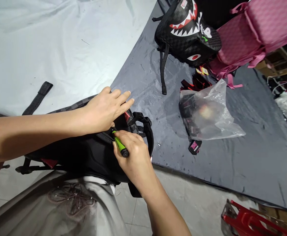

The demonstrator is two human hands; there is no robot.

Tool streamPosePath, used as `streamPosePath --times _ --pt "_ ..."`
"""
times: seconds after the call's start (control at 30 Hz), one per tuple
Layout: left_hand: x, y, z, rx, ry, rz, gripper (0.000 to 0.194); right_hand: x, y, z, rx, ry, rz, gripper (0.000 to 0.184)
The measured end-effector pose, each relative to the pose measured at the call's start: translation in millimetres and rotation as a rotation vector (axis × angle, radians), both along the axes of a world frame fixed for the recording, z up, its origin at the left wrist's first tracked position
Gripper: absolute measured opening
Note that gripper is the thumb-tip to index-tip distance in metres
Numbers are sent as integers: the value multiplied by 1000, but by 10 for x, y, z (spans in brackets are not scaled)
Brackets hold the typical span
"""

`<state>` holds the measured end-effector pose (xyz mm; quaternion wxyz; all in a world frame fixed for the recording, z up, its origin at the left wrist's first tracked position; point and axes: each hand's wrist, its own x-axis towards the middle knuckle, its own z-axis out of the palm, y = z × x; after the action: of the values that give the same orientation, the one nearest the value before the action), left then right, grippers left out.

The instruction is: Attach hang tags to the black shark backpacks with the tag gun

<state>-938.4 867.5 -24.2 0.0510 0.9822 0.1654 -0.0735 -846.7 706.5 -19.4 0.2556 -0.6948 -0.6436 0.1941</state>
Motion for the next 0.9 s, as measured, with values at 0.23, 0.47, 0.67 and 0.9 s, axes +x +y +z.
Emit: streamPosePath --times 0.23,0.47,0.67,0.9 --pt "-255 27 412 3 182 71 111 3 -215 -99 68 172 -131 15" --pt "-967 -117 704 15 355 356 128 -304 -242 -159 212 293 10 13" --pt "-1231 -118 481 97 398 492 127 -560 -32 -258 238 273 115 14" --pt "-1287 -33 388 50 328 434 114 -578 40 -306 232 215 104 18"
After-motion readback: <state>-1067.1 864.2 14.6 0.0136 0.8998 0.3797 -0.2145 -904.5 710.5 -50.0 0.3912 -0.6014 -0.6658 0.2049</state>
